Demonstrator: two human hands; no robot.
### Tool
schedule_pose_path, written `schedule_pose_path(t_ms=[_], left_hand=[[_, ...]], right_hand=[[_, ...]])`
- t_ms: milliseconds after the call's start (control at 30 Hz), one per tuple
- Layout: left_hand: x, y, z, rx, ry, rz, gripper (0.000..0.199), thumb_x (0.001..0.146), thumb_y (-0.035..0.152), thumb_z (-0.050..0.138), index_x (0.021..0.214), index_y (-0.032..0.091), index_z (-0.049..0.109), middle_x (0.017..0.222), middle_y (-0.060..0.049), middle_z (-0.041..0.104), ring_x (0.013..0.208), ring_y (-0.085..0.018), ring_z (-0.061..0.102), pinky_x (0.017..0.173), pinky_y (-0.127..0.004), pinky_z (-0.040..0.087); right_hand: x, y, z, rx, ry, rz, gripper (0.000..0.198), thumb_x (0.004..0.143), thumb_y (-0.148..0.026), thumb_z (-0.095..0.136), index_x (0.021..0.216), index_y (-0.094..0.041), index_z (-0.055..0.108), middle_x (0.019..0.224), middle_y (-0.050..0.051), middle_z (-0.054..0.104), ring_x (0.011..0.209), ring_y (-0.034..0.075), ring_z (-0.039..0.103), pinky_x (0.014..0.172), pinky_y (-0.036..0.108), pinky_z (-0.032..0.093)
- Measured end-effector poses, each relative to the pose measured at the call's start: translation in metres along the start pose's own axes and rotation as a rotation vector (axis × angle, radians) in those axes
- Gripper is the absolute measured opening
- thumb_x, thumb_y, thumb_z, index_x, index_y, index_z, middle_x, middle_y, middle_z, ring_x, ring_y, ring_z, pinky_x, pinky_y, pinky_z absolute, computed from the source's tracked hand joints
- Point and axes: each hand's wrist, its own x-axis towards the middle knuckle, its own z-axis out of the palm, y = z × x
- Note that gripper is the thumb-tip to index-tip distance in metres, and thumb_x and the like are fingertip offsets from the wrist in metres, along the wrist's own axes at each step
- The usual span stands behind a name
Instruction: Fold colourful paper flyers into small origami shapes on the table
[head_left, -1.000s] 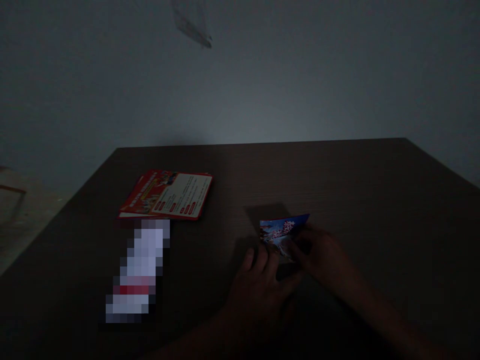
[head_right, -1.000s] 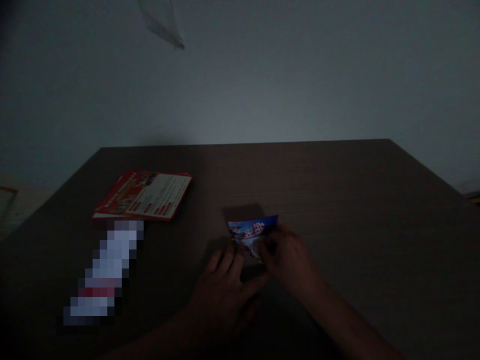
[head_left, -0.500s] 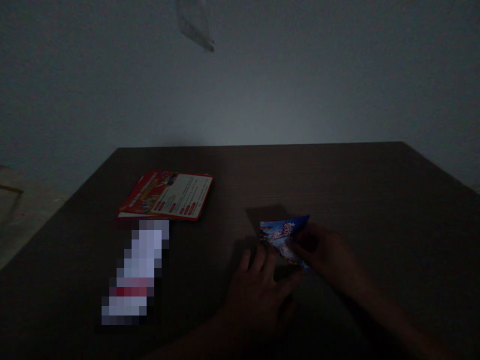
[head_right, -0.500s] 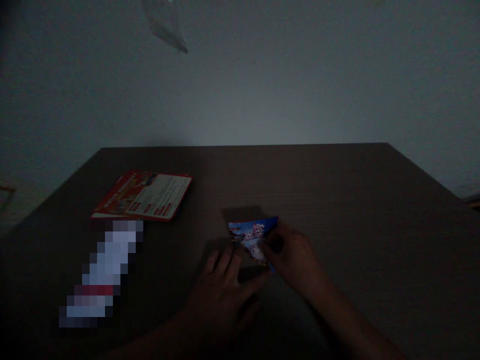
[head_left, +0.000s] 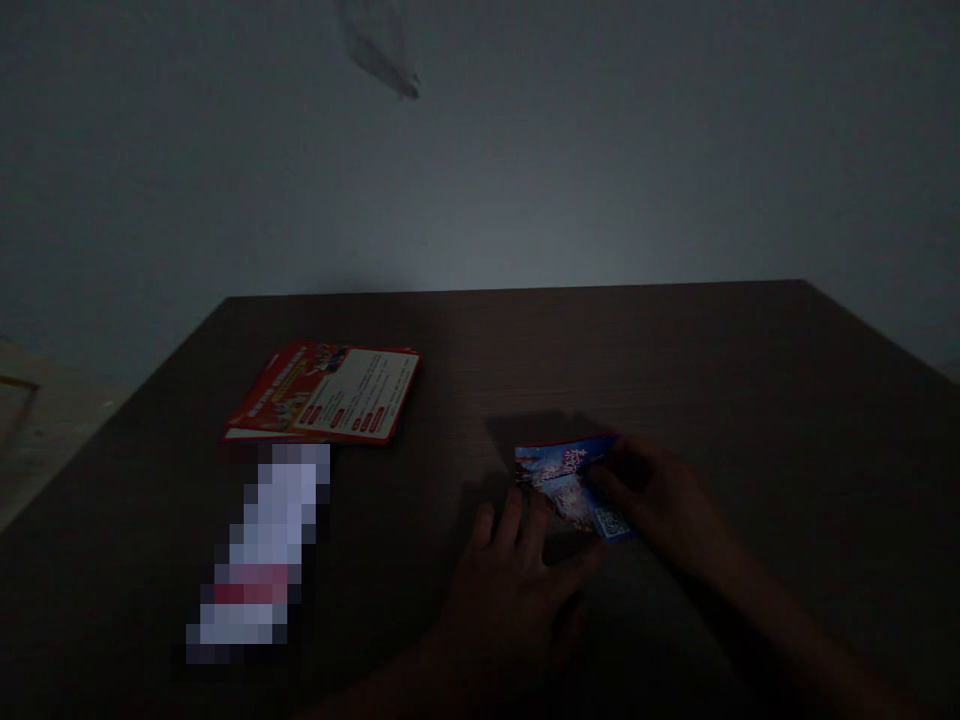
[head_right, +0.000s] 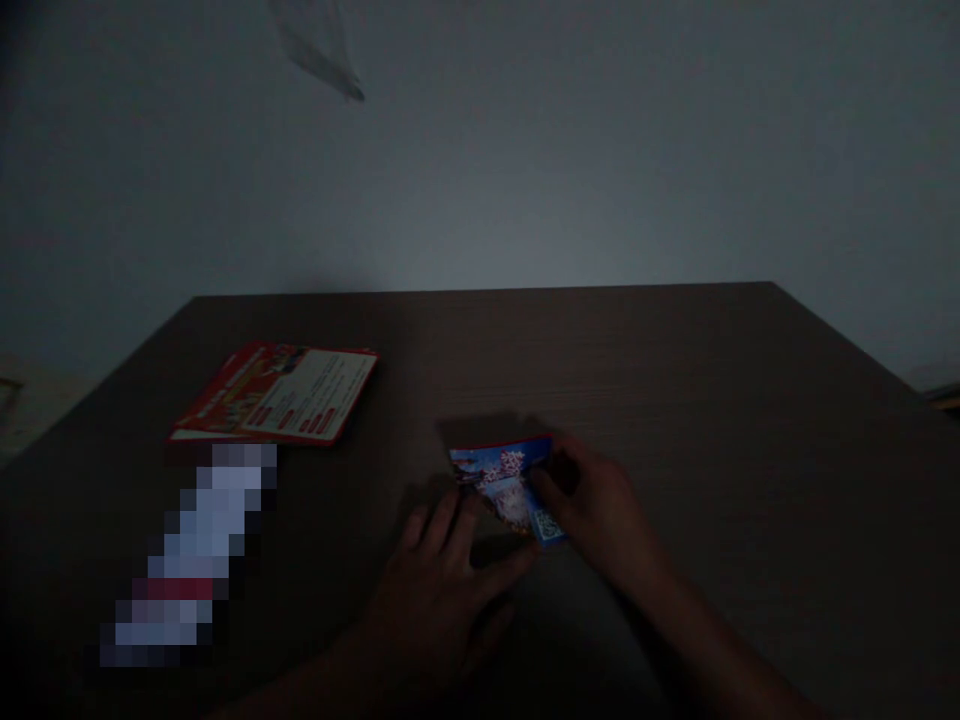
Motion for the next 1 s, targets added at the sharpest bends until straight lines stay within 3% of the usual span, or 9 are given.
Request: schedule_pose_path(t_ms=[133, 267, 333, 433, 500, 600, 667, 767, 1000], left_hand=[[0.001, -0.002, -0.002, -0.059, 0.014, -0.006, 0.05, 0.09, 0.049, 0.038, 0.139, 0.043, 0.029, 0.137, -0.013, 0.04, 0.122, -0.039, 0.04, 0.089, -0.06, 0.035], [0.004, -0.007, -0.015, -0.15, 0.122, -0.054, 0.047, 0.087, 0.046, 0.046, 0.132, 0.029, 0.044, 0.129, -0.014, 0.047, 0.115, -0.035, 0.045, 0.09, -0.055, 0.035], [0.007, -0.012, -0.02, -0.233, 0.208, -0.09, 0.032, 0.085, 0.037, 0.051, 0.112, 0.019, 0.057, 0.116, -0.013, 0.055, 0.105, -0.029, 0.051, 0.088, -0.048, 0.039], [0.01, -0.024, -0.02, -0.326, 0.318, -0.202, 0.009, 0.083, 0.027, 0.054, 0.084, 0.018, 0.055, 0.09, -0.007, 0.06, 0.086, -0.023, 0.055, 0.078, -0.041, 0.043], [0.013, -0.032, -0.016, -0.37, 0.403, -0.338, 0.011, 0.08, 0.026, 0.058, 0.085, 0.018, 0.052, 0.085, -0.005, 0.059, 0.08, -0.021, 0.056, 0.073, -0.038, 0.046], [0.016, -0.041, -0.012, -0.515, 0.475, -0.447, 0.028, 0.079, 0.027, 0.062, 0.104, 0.019, 0.052, 0.095, -0.005, 0.061, 0.088, -0.021, 0.059, 0.077, -0.038, 0.048], [0.018, -0.044, -0.014, -0.604, 0.457, -0.398, 0.027, 0.081, 0.021, 0.058, 0.108, 0.02, 0.055, 0.097, -0.004, 0.063, 0.09, -0.019, 0.061, 0.078, -0.035, 0.05], [0.018, -0.047, -0.018, -0.621, 0.515, -0.253, 0.02, 0.081, 0.011, 0.049, 0.094, 0.02, 0.061, 0.091, -0.003, 0.064, 0.083, -0.017, 0.062, 0.072, -0.03, 0.051], [0.014, -0.058, -0.019, -0.275, 0.649, -0.007, 0.018, 0.083, 0.01, 0.054, 0.095, 0.02, 0.063, 0.089, -0.003, 0.063, 0.08, -0.015, 0.06, 0.071, -0.029, 0.048]], right_hand=[[-0.002, 0.0, -0.001, 0.057, -0.016, -0.018, 0.019, 0.084, -0.032, 0.052, 0.092, -0.019, 0.062, 0.083, 0.005, 0.071, 0.072, 0.02, 0.067, 0.061, 0.029, 0.05], [-0.003, 0.0, 0.0, 0.126, 0.001, 0.038, 0.021, 0.083, -0.035, 0.054, 0.09, -0.018, 0.063, 0.08, 0.005, 0.071, 0.068, 0.02, 0.067, 0.057, 0.029, 0.051], [-0.004, -0.001, 0.0, 0.129, 0.014, 0.046, 0.022, 0.083, -0.037, 0.054, 0.09, -0.018, 0.064, 0.08, 0.005, 0.071, 0.068, 0.02, 0.066, 0.056, 0.028, 0.051], [-0.007, -0.002, 0.0, 0.109, 0.047, 0.03, 0.022, 0.083, -0.037, 0.055, 0.088, -0.018, 0.064, 0.081, 0.006, 0.071, 0.07, 0.02, 0.066, 0.057, 0.028, 0.05], [-0.008, -0.002, 0.0, 0.13, 0.081, 0.015, 0.02, 0.083, -0.036, 0.055, 0.088, -0.018, 0.064, 0.082, 0.007, 0.071, 0.073, 0.021, 0.066, 0.058, 0.028, 0.051], [-0.011, -0.001, -0.001, 0.161, 0.118, -0.075, 0.016, 0.081, -0.029, 0.057, 0.091, -0.019, 0.063, 0.087, 0.007, 0.07, 0.077, 0.021, 0.066, 0.064, 0.03, 0.052], [-0.013, -0.002, -0.002, 0.146, 0.143, -0.171, 0.015, 0.079, -0.025, 0.058, 0.092, -0.02, 0.063, 0.089, 0.007, 0.069, 0.078, 0.021, 0.066, 0.066, 0.031, 0.053], [-0.017, -0.005, -0.005, 0.108, 0.186, -0.354, 0.017, 0.076, -0.022, 0.06, 0.093, -0.022, 0.063, 0.088, 0.007, 0.067, 0.078, 0.021, 0.065, 0.066, 0.032, 0.052], [-0.024, -0.008, -0.012, -0.192, 0.302, -0.661, 0.034, 0.075, -0.019, 0.065, 0.108, -0.024, 0.061, 0.104, 0.012, 0.056, 0.09, 0.025, 0.061, 0.069, 0.035, 0.05]])
